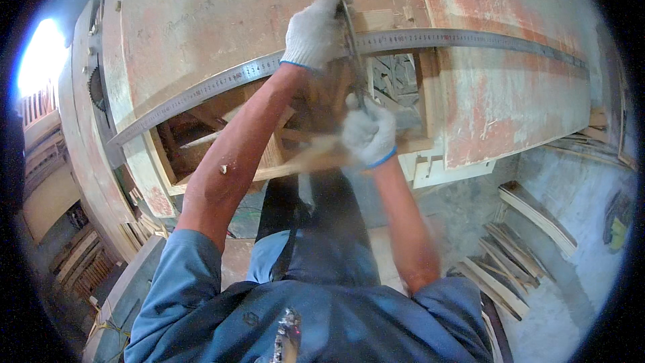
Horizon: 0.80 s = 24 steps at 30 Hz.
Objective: The person measures and marks wooden planks with a metal ruler and pencil, then cuts them using a table saw. He repeatedly picks up planks from a pile, aligns them against the ruler, and feeds them through the saw blade.
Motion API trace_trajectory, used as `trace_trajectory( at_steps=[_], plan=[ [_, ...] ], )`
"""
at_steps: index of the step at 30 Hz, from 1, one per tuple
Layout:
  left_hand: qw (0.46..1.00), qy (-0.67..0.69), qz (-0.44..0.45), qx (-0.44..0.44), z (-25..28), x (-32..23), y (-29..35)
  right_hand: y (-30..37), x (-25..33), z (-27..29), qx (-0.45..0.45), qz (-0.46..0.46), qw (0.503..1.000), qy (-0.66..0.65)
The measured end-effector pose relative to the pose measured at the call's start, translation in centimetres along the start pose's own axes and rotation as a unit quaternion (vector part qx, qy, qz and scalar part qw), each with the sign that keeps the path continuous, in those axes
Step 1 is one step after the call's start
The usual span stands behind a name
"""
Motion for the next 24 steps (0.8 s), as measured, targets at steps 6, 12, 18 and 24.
trace_trajectory(
  at_steps=[6, 12, 18, 24],
  plan=[
    [0.999, -0.008, -0.039, -0.028, 0.0, -0.3, 0.2, 0.0, 0.4, 0.2, 0.018, -0.032, 0.999, -0.017],
    [1.000, 0.000, 0.013, -0.020, 0.3, -0.4, 0.1, 0.7, -0.4, -2.9, -0.319, 0.113, 0.940, 0.038],
    [0.999, -0.010, -0.031, -0.027, -0.1, 0.6, 0.1, 1.3, -0.9, -3.6, -0.328, 0.190, 0.917, 0.126],
    [0.998, -0.029, -0.052, -0.023, -0.2, 0.1, 0.1, 0.3, 0.3, -0.2, -0.420, 0.109, 0.884, 0.172]
  ],
)
Point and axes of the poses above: each hand's wrist, its own y-axis away from the middle knuckle, its own z-axis out of the back of the hand, x = y × z, the point moved 4 cm from there along -y, towards the middle knuckle, and after that the axes turned 2 degrees about y, right-handed, at the moved point
